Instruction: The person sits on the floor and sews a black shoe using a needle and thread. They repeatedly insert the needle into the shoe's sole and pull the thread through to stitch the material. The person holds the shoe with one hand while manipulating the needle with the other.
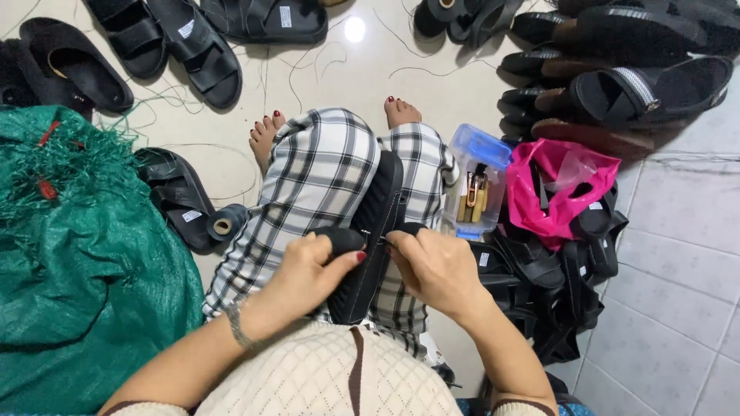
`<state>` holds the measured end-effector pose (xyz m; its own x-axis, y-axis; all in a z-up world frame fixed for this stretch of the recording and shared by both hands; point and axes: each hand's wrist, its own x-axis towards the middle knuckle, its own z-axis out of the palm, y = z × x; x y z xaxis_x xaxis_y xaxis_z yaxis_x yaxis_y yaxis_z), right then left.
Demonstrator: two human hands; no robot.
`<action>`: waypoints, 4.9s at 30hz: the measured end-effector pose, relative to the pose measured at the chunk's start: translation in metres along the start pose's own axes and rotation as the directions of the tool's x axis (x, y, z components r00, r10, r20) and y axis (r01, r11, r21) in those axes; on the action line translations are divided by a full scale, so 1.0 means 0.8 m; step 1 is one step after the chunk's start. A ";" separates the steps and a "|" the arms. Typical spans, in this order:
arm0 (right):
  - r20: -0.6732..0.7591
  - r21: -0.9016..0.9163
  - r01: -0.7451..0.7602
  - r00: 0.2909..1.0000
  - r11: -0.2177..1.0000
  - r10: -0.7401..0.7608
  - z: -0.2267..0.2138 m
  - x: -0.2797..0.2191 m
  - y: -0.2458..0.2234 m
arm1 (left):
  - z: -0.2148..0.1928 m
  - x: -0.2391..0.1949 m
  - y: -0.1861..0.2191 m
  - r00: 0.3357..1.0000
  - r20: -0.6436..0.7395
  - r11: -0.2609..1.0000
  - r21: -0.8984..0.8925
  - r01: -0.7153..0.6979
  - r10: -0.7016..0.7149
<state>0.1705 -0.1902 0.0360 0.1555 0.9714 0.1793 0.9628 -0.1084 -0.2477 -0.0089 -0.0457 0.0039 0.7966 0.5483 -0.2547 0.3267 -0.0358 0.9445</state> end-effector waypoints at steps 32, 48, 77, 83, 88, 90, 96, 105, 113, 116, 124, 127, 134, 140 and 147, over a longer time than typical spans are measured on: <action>-0.283 -0.030 -0.263 0.927 0.964 0.244 0.035 -0.024 -0.009 | -0.002 0.004 -0.016 0.832 -0.242 0.854 0.300 -0.425 0.499; -0.001 0.471 -0.363 0.911 0.804 0.412 0.006 -0.026 0.001 | -0.047 -0.003 0.002 0.920 0.227 0.730 0.560 -0.392 0.320; 0.279 0.954 -0.107 0.658 -0.281 0.699 0.065 0.003 0.013 | -0.024 -0.037 -0.010 0.934 0.286 0.853 0.409 -0.323 0.217; -0.056 0.221 -0.613 0.769 0.759 0.637 0.001 -0.034 0.089 | -0.205 0.027 -0.098 0.813 0.292 0.863 0.207 0.460 -0.504; 0.139 0.332 -0.187 0.979 0.924 0.149 -0.022 -0.029 0.035 | -0.174 0.058 -0.014 0.980 -0.117 0.205 0.975 0.082 0.163; 0.168 0.199 -0.123 0.982 0.972 0.089 -0.030 -0.016 0.021 | -0.135 0.075 0.042 0.960 -0.019 0.473 0.873 -0.121 0.280; 0.233 0.159 -0.135 0.968 0.978 0.095 -0.033 -0.007 0.020 | -0.063 0.085 0.026 0.817 0.413 0.575 0.580 -0.577 0.403; 0.212 0.176 -0.120 0.974 0.977 0.081 -0.043 0.002 0.018 | -0.046 0.091 0.017 0.779 0.455 0.478 0.617 -0.625 0.431; 0.372 -0.032 -0.017 0.928 0.999 0.028 -0.061 0.014 0.007 | -0.039 0.096 0.023 0.732 0.457 0.401 0.627 -0.668 0.505; 0.303 0.054 -0.026 0.953 0.998 0.008 -0.051 0.022 0.011 | -0.041 0.101 0.019 0.718 0.437 0.425 0.594 -0.683 0.542; 0.243 0.004 0.008 0.970 1.000 -0.009 -0.043 0.036 -0.007 | -0.042 0.098 0.004 0.714 0.424 0.388 0.627 -0.675 0.557; 0.181 -0.024 -0.027 0.983 0.999 0.031 -0.046 0.029 -0.015 | -0.041 0.069 -0.003 0.724 0.325 0.430 0.633 -0.644 0.608; 0.014 -0.321 -0.043 0.999 0.946 0.050 -0.007 0.009 -0.020 | -0.052 0.010 0.029 0.943 0.298 0.767 -0.636 0.080 0.148; 0.006 -0.099 0.022 1.000 0.995 -0.022 -0.011 0.007 0.001 | -0.005 0.019 0.010 0.971 0.079 0.904 -0.355 0.237 -0.224; 0.084 -0.194 0.001 0.996 0.981 0.016 -0.035 0.006 -0.010 | 0.023 0.003 -0.007 0.921 -0.014 0.837 0.425 -0.346 0.389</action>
<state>0.1694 -0.1905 0.0655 0.1517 0.9838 0.0953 0.9875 -0.1467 -0.0584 0.0006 -0.0591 -0.0055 0.8535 0.5032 0.1353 0.2135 -0.5745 0.7902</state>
